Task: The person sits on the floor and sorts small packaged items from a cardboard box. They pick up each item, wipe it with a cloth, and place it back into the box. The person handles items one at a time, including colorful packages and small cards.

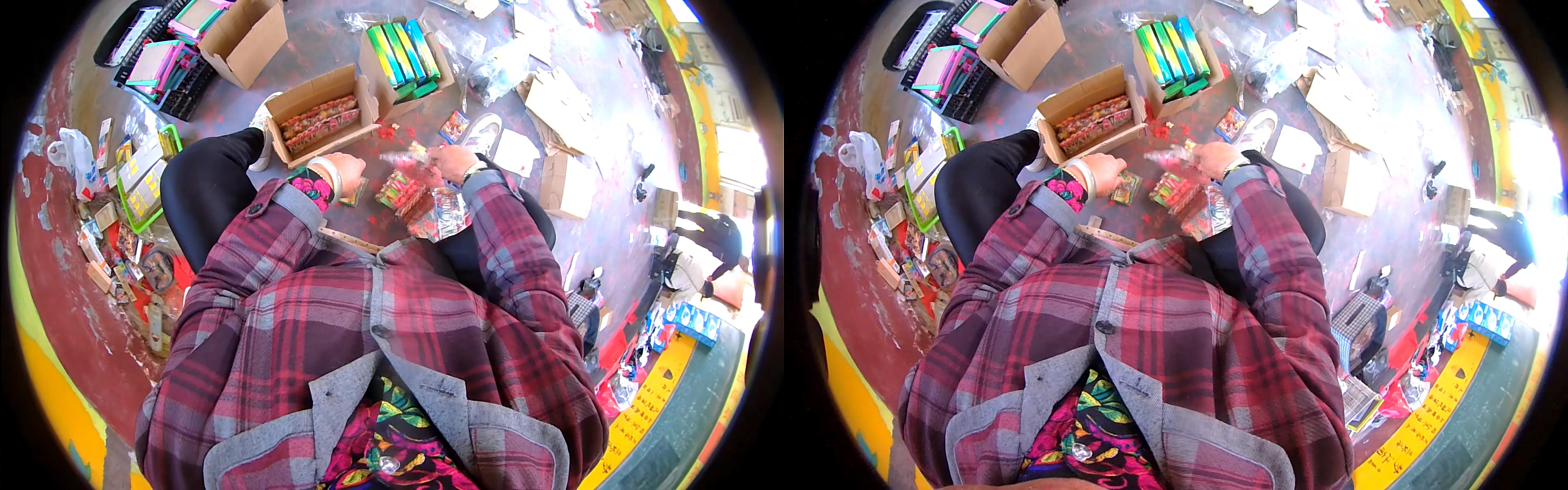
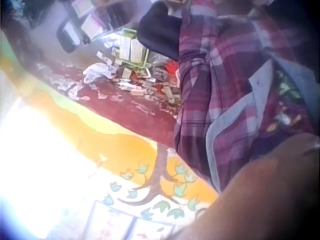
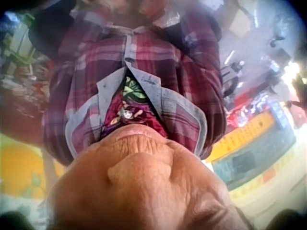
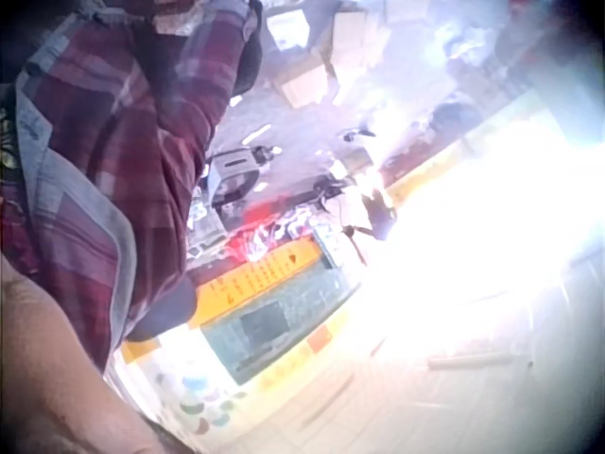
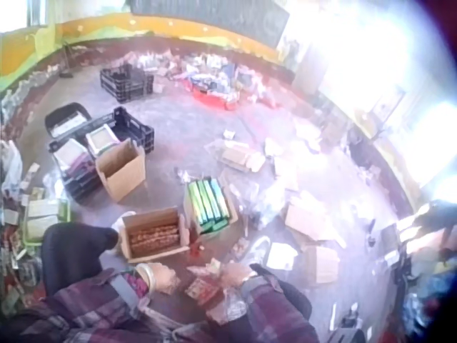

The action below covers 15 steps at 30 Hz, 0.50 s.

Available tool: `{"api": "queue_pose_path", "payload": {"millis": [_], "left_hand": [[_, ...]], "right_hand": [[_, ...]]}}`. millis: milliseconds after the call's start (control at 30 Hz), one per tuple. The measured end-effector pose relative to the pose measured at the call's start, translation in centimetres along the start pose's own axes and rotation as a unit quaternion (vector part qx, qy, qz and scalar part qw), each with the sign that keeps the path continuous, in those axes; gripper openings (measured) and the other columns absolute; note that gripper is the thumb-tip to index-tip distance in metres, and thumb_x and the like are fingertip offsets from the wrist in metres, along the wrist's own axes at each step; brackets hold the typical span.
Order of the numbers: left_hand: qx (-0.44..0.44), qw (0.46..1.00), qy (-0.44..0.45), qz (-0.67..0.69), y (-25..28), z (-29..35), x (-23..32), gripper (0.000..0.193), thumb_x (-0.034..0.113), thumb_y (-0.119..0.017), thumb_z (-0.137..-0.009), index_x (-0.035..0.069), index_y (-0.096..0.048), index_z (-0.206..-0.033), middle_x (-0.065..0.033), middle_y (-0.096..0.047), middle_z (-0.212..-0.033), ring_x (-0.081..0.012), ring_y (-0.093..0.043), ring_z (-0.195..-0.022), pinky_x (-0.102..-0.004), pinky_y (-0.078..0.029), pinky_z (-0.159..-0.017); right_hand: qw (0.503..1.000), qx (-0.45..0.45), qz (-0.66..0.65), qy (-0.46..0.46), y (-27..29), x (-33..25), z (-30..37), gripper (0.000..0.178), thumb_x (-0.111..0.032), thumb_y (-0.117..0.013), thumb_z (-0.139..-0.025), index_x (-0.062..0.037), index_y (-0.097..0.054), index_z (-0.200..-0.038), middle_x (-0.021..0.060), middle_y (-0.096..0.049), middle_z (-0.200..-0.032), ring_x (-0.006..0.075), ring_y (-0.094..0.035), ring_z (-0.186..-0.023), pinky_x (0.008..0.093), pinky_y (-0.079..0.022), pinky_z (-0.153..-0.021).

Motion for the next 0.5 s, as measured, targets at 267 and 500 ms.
{"api": "queue_pose_path", "payload": {"millis": [267, 500], "left_hand": [[0.147, 0.869, -0.074, 0.466, 3.8, 0.0, 0.2, 0.034, 0.028, -0.053, -0.086, 0.003, -0.056, -0.11, -0.0086, -0.063, -0.098, -0.0227, -0.058, -0.095, -0.0357, -0.045, -0.081], [-0.108, 0.375, -0.278, 0.878, 4.4, 2.2, 3.9, 0.06, 0.042, -0.052, -0.087, 0.004, -0.036, -0.13, -0.0086, -0.041, -0.131, -0.02, -0.042, -0.119, -0.0353, -0.034, -0.1]], "right_hand": [[0.893, 0.083, -0.432, 0.091, 7.3, 0.2, 5.7, 0.018, -0.013, -0.05, -0.085, -0.0025, -0.056, -0.098, 0.0085, -0.062, -0.086, 0.019, -0.06, -0.083, 0.0303, -0.045, -0.076], [0.613, 0.031, -0.78, 0.123, 10.6, -6.0, 7.5, 0.034, -0.01, -0.054, -0.087, 0.0015, -0.049, -0.118, 0.0054, -0.058, -0.108, 0.0142, -0.056, -0.097, 0.0257, -0.042, -0.086]]}}
Point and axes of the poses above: each hand's wrist, its own z-axis away from the middle knuckle, its own y-axis out of the back of the hand, x = y × z, the point moved 6 cm from there along -z, towards the middle knuckle
